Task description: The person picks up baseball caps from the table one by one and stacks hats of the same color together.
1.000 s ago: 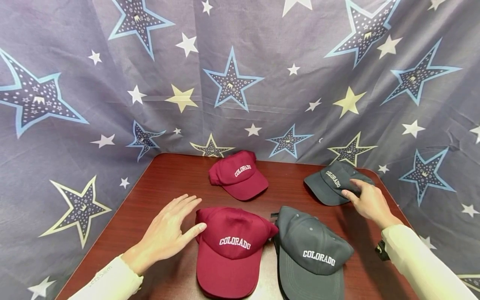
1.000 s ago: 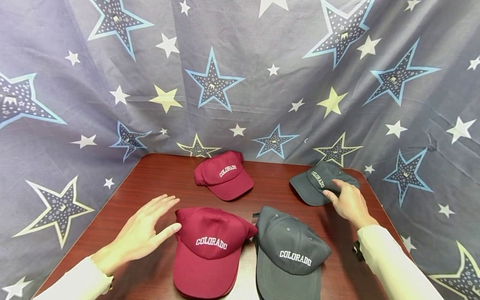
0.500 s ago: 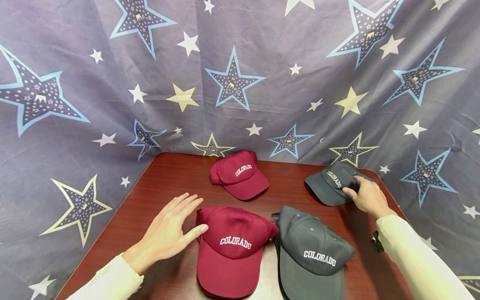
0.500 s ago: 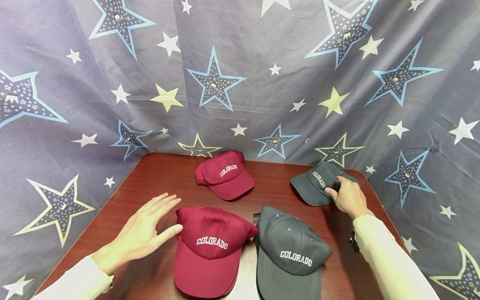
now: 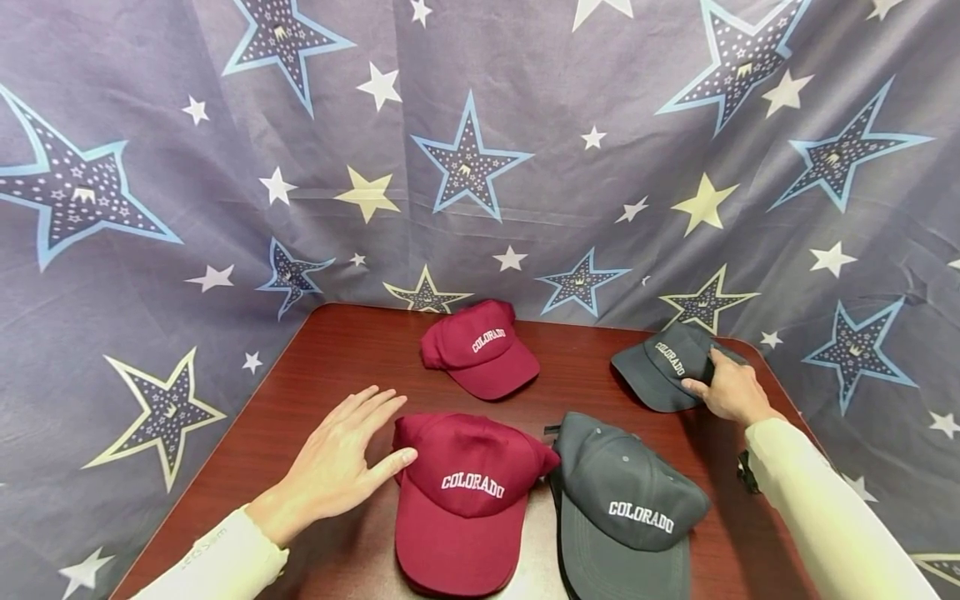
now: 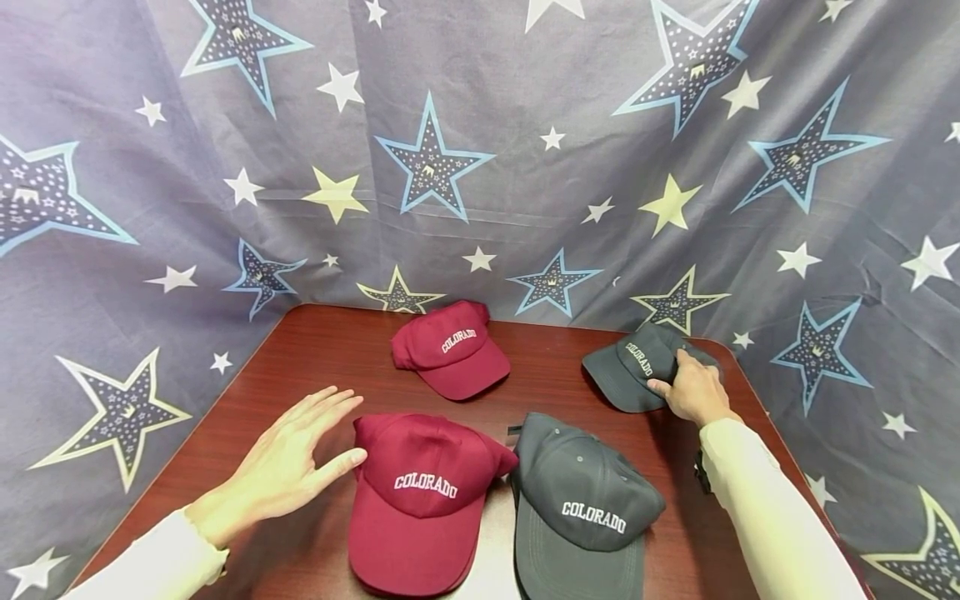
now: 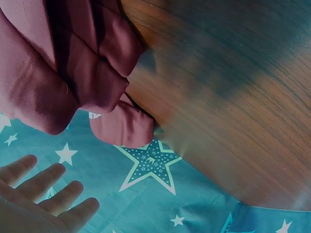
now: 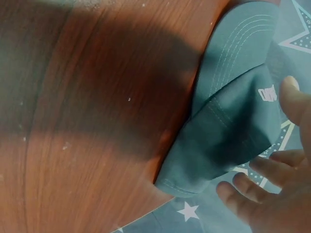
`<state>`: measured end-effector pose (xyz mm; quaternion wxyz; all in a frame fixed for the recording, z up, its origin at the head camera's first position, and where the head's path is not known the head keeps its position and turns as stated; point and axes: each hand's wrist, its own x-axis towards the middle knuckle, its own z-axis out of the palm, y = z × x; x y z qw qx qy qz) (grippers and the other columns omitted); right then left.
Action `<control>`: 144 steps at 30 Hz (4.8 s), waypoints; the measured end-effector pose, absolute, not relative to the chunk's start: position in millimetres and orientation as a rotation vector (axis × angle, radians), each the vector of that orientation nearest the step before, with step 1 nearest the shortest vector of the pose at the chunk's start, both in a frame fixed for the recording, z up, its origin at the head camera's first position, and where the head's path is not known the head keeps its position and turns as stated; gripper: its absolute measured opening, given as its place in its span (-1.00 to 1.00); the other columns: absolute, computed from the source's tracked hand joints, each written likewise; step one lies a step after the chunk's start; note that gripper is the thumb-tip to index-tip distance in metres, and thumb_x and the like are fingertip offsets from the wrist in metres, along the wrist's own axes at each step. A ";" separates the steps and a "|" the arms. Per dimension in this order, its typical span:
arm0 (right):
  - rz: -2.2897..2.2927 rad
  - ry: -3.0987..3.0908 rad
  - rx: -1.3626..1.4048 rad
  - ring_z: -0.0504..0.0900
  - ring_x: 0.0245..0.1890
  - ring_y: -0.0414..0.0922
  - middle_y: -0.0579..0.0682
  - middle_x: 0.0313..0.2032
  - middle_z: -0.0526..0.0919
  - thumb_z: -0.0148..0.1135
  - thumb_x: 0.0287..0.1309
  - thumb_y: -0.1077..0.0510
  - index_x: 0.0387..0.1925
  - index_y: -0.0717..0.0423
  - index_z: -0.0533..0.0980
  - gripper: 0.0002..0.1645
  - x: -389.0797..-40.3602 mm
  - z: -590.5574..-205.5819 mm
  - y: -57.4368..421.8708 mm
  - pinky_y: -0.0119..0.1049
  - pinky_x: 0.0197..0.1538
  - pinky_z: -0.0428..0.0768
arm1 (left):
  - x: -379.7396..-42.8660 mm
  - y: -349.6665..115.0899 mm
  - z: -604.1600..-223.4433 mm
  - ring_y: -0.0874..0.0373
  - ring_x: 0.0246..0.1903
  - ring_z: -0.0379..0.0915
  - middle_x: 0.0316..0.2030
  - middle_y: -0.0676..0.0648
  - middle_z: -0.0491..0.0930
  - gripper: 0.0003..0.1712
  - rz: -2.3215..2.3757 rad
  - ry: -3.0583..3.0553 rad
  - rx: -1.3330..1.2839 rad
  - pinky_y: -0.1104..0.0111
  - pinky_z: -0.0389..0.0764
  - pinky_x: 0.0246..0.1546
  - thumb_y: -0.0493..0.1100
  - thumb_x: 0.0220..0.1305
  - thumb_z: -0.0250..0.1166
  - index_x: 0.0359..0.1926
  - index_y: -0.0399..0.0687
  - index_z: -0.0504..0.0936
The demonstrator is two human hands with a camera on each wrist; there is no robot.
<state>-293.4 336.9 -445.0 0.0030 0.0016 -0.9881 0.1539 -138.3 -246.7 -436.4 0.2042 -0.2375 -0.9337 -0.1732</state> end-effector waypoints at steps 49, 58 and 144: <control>0.680 -2.590 -0.146 0.65 -0.04 0.35 0.25 -0.14 0.75 0.29 0.39 0.05 -0.05 0.17 0.73 -0.70 -251.1 -407.4 320.5 0.19 -0.03 0.55 | -137.4 -246.6 -438.7 -0.13 0.44 0.25 0.35 -0.13 0.48 -0.18 -0.506 -2.610 -0.650 0.02 0.13 0.47 0.30 0.26 0.36 0.39 -0.04 0.51; 0.667 -2.520 -0.034 0.70 -0.20 0.23 0.22 -0.24 0.78 0.36 0.33 0.10 -0.10 0.16 0.76 -0.76 -230.5 -390.1 311.1 -0.07 -0.26 0.52 | -138.3 -246.6 -439.5 -0.14 0.43 0.27 0.34 -0.13 0.49 -0.18 -0.506 -2.603 -0.661 -0.01 0.16 0.45 0.28 0.25 0.38 0.38 -0.07 0.51; 0.747 -2.356 1.122 0.71 -0.15 -0.26 -0.23 -0.17 0.75 0.56 -0.22 0.47 -0.09 -0.06 0.76 -0.40 -125.7 -437.2 271.4 -0.66 0.03 0.49 | -139.1 -243.6 -438.5 -0.12 0.43 0.26 0.35 -0.11 0.49 -0.18 -0.508 -2.603 -0.662 -0.04 0.18 0.44 0.31 0.25 0.37 0.38 -0.03 0.52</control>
